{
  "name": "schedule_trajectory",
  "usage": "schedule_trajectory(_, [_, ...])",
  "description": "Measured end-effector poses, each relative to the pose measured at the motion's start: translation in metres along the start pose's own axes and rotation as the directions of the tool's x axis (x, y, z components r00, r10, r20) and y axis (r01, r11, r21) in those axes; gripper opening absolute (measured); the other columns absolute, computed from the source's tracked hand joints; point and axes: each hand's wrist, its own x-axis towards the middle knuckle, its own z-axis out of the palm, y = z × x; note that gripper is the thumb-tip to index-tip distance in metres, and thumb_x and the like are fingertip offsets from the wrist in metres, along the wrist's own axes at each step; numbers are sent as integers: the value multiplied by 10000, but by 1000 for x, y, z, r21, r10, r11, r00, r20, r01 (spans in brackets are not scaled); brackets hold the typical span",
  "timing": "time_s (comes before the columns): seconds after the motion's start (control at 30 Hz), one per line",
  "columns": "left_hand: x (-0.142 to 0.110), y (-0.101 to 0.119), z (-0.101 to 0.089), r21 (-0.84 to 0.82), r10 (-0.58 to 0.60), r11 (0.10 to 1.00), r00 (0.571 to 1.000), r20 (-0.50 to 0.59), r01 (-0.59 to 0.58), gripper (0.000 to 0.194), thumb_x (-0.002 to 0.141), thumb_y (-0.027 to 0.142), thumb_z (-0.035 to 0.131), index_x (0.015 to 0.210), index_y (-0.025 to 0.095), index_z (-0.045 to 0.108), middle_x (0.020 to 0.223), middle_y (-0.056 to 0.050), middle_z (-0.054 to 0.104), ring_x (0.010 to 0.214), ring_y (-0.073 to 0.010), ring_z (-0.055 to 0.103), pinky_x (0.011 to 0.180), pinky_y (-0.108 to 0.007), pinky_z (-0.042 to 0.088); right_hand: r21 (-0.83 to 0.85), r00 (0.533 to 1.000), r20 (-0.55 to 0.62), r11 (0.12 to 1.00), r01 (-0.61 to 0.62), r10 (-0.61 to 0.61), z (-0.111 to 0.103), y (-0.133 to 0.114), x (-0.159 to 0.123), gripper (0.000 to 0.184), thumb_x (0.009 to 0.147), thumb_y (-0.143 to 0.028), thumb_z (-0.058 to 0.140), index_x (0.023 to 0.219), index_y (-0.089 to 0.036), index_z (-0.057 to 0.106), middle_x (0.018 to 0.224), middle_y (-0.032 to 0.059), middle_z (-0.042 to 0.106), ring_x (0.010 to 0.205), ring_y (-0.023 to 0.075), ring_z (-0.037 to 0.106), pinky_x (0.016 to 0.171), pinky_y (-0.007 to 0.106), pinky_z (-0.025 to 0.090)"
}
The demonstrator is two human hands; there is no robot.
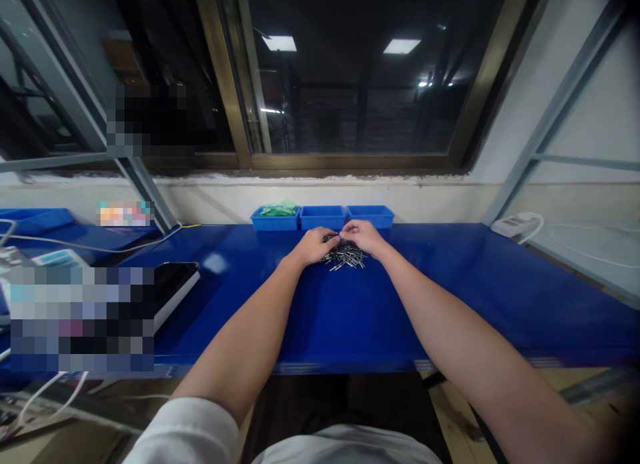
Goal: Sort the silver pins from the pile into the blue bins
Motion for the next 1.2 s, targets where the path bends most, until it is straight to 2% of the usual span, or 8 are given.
schedule_trajectory(0.2, [1, 7, 0, -1, 61, 998, 998, -15, -61, 293, 841, 341, 415, 847, 167, 650, 836, -46, 646, 778, -166, 573, 740, -254, 415, 203, 999, -11, 978, -44, 47, -1, -4, -1, 152, 615, -246, 611, 718, -158, 540, 609, 18, 612, 464, 80, 476, 440, 209, 352])
schedule_trajectory(0.47, [3, 3, 2, 50, 27, 998, 1000, -15, -26, 254, 831, 306, 436, 798, 166, 645, 798, -54, 632, 775, -171, 565, 761, -271, 414, 17, 990, -66, 992, 126, -125, -4, -4, -2, 150, 598, -262, 607, 698, -154, 633, 617, 6, 610, 551, 119, 524, 558, 257, 417])
schedule_trajectory(0.6, [2, 2, 4, 11, 24, 1000, 998, -50, -23, 343, 807, 429, 478, 973, 163, 616, 947, -71, 623, 894, -193, 563, 826, -287, 411, -4, 989, -102, 994, 106, -106, -8, -3, -1, 184, 636, -303, 574, 719, -157, 650, 639, 20, 631, 568, 137, 543, 570, 264, 431])
schedule_trajectory(0.73, [2, -4, 7, -20, -103, 995, 984, -144, 101, 579, 784, 556, 450, 1191, 146, 486, 1163, -114, 529, 1067, -226, 499, 916, -317, 368, -115, 955, -273, 989, 91, -119, -20, 4, 2, 217, 657, -284, 546, 787, -150, 658, 737, 49, 662, 680, 167, 585, 676, 285, 453])
schedule_trajectory(0.9, [0, -8, 8, 15, -197, 980, 974, -112, 200, 588, 814, 578, 366, 1187, 139, 485, 1175, -136, 505, 1106, -241, 473, 947, -347, 335, -459, 890, -421, 888, -39, -178, -42, 19, 6, 373, 664, -229, 513, 1014, -171, 627, 953, 60, 653, 911, 215, 545, 852, 348, 408])
schedule_trajectory(1.0, [-1, -6, 7, 47, -212, 976, 976, -57, 214, 601, 814, 589, 348, 1193, 141, 476, 1180, -143, 497, 1104, -253, 474, 939, -363, 339, -581, 904, -401, 805, -125, -149, -46, 27, 8, 511, 666, -262, 536, 1172, -194, 543, 1121, 73, 590, 1097, 278, 420, 931, 425, 333])
schedule_trajectory(1.1, [-1, -6, 7, 70, -227, 971, 973, -33, 229, 617, 813, 597, 332, 1207, 139, 463, 1200, -151, 486, 1113, -267, 467, 933, -375, 340, -624, 935, -350, 757, -191, -52, -45, 34, 10, 673, 641, -319, 590, 1286, -240, 417, 1308, 78, 442, 1169, 355, 317, 920, 512, 296])
schedule_trajectory(1.2, [0, -10, 8, 99, -267, 958, 963, -45, 270, 634, 811, 597, 334, 1229, 133, 441, 1245, -163, 459, 1148, -283, 436, 947, -391, 322, -631, 919, -393, 721, -286, 20, -47, 39, 10, 758, 637, -354, 599, 1335, -246, 324, 1413, 79, 279, 1202, 392, 262, 914, 547, 278])
